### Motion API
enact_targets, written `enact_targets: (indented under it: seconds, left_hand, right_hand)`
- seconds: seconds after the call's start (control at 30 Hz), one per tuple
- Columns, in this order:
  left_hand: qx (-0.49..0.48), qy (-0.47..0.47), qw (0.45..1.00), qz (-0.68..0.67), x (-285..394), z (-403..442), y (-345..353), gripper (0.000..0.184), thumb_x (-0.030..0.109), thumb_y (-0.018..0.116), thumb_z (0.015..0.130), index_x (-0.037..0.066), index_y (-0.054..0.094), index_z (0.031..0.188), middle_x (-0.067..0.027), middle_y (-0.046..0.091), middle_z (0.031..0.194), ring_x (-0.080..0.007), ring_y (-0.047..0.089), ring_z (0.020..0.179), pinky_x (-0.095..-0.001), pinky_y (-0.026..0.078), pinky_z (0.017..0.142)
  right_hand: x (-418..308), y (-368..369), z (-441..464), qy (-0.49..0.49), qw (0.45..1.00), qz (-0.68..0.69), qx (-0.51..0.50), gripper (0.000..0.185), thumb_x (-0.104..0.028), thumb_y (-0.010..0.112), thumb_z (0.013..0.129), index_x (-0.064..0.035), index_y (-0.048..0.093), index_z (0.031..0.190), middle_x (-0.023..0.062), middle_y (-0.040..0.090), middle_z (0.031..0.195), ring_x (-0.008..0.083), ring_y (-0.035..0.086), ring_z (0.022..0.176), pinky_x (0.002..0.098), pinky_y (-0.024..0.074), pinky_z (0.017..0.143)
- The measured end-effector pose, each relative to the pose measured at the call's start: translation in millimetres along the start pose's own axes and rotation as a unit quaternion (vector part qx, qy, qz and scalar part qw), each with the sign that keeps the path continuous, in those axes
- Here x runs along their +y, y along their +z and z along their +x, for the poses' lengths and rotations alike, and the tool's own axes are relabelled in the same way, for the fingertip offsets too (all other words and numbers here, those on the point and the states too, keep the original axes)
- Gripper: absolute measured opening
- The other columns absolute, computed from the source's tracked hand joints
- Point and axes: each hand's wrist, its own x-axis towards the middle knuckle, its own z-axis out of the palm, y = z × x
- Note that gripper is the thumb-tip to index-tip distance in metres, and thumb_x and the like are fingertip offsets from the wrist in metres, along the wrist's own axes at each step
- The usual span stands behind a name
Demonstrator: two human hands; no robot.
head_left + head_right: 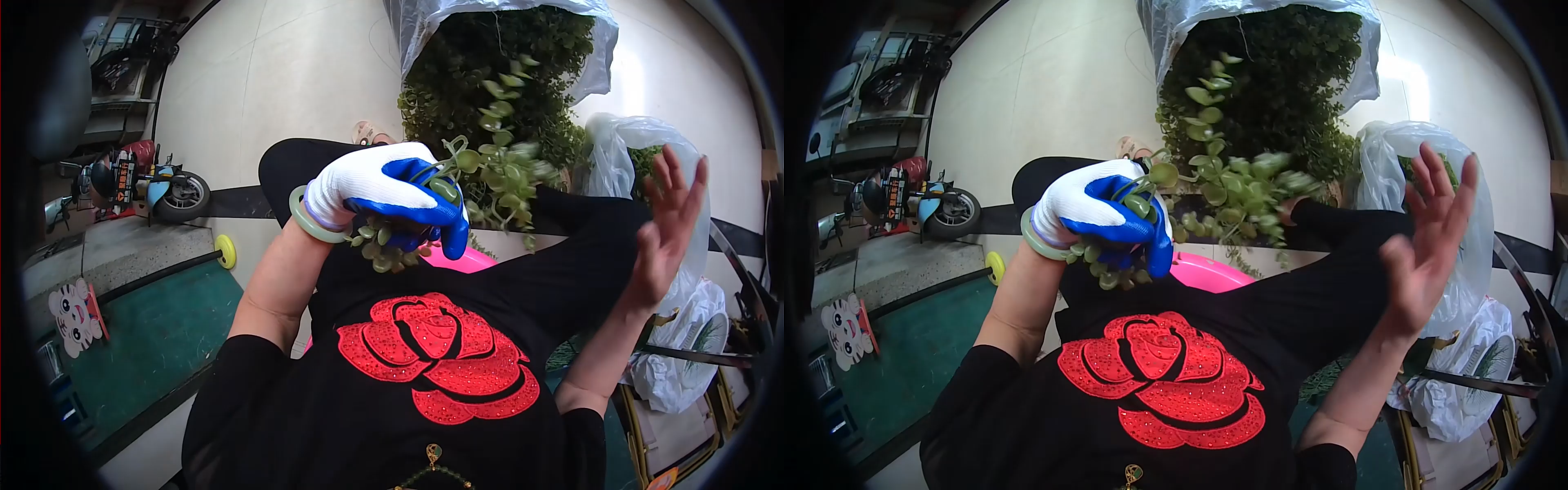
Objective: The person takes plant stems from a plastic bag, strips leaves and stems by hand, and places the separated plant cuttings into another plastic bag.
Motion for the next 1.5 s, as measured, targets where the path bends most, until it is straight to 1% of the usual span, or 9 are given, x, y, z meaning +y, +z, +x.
enact_targets:
  seconds: [0.13,0.27,0.57,0.7,0.8,0.93,1.2,1.3,1.5]
  left_hand:
    - [-0.013,-0.015,1.0,-0.024,-2.1,14.0,9.1,0.032,0.022,0.065,0.073,-0.009,0.066,0.084,-0.017,0.067,0.077,-0.0163,0.06,0.058,-0.0251,0.046,0.05]
    - [0.019,-0.019,0.999,-0.03,-3.2,15.9,16.9,0.033,0.02,0.065,0.069,-0.011,0.064,0.08,-0.0206,0.066,0.076,-0.0184,0.06,0.058,-0.0258,0.045,0.049]
    - [0.066,0.181,0.981,-0.031,-12.6,-42.5,-39.2,0.029,0.012,0.062,0.073,-0.011,0.058,0.091,-0.0233,0.065,0.08,-0.0241,0.061,0.061,-0.0293,0.049,0.057]
    - [0.102,0.073,0.992,0.009,6.8,-39.8,-13.4,0.026,0.016,0.063,0.074,-0.008,0.065,0.082,-0.0174,0.066,0.076,-0.0169,0.059,0.058,-0.0257,0.047,0.053]
    - [0.11,-0.001,0.994,0.007,21.1,-22.8,0.9,0.026,0.012,0.065,0.067,-0.01,0.063,0.081,-0.0192,0.065,0.075,-0.0201,0.061,0.063,-0.0285,0.047,0.059]
    - [0.106,0.018,0.968,0.227,12.0,-3.7,-7.5,0.036,0.035,0.053,0.092,0.003,0.069,0.1,0.0032,0.06,0.066,-0.004,0.042,0.054,-0.0224,0.034,0.048]
    - [0.158,0.031,0.975,0.151,-16.0,-7.8,-14.9,0.035,0.037,0.056,0.092,0.009,0.066,0.11,0.0046,0.053,0.067,-0.0032,0.044,0.059,-0.0208,0.036,0.052]
    - [0.123,0.04,0.973,0.19,-7.1,-10.7,-17.9,0.039,0.03,0.056,0.091,0.006,0.057,0.123,-0.0025,0.064,0.084,-0.0059,0.053,0.07,-0.0212,0.044,0.063]
    - [0.11,-0.085,0.909,0.394,13.7,-6.9,-0.5,0.031,0.03,0.058,0.088,0.002,0.065,0.101,-0.0116,0.067,0.082,-0.0147,0.062,0.066,-0.0299,0.046,0.058]
  right_hand:
    - [5.0,43.5,-15.5,-0.102,0.965,-0.112,-0.215,0.114,-0.06,0.077,0.058,-0.0015,0.027,0.143,0.0143,0.037,0.144,0.0299,0.026,0.137,0.0431,0.0166,0.113]
    - [48.9,105.9,-36.1,0.104,0.978,0.078,-0.162,0.079,-0.013,0.076,0.068,-0.0092,0.041,0.138,0.0105,0.062,0.111,0.022,0.059,0.103,0.0332,0.044,0.093]
    - [94.6,63.5,25.1,0.145,0.977,0.098,-0.119,0.014,-0.011,0.058,0.092,-0.0039,0.065,0.102,-0.0027,0.06,0.087,0.0046,0.054,0.078,0.0192,0.0435,0.074]
    - [28.0,71.6,35.2,0.046,0.975,0.168,-0.135,0.035,-0.006,0.057,0.091,-0.0057,0.054,0.126,0.0007,0.06,0.103,0.005,0.053,0.095,0.0195,0.0413,0.082]
    - [-12.6,71.6,50.0,-0.016,0.966,0.157,-0.203,0.093,-0.056,0.072,0.07,-0.0042,0.038,0.139,0.012,0.057,0.124,0.0206,0.051,0.12,0.0352,0.0303,0.105]
    - [-17.6,102.8,47.2,-0.063,0.902,0.126,-0.407,0.136,-0.069,0.079,0.042,0.0012,0.023,0.145,0.016,0.048,0.132,0.0241,0.047,0.121,0.0394,0.0295,0.106]
    - [8.2,101.2,12.8,0.168,0.906,0.175,-0.346,0.018,-0.008,0.061,0.087,-0.0012,0.06,0.104,-0.0014,0.057,0.081,0.0044,0.05,0.074,0.0204,0.0415,0.066]
    - [7.6,92.8,18.1,0.176,0.901,0.182,-0.352,0.024,-0.01,0.062,0.088,-0.0028,0.059,0.111,-0.0011,0.057,0.082,0.0041,0.05,0.076,0.0201,0.0417,0.066]
    - [-12.0,80.1,30.4,-0.15,0.964,0.06,-0.211,0.136,-0.061,0.081,0.045,-0.0063,0.011,0.148,0.0226,0.036,0.141,0.0313,0.035,0.132,0.044,0.0237,0.109]
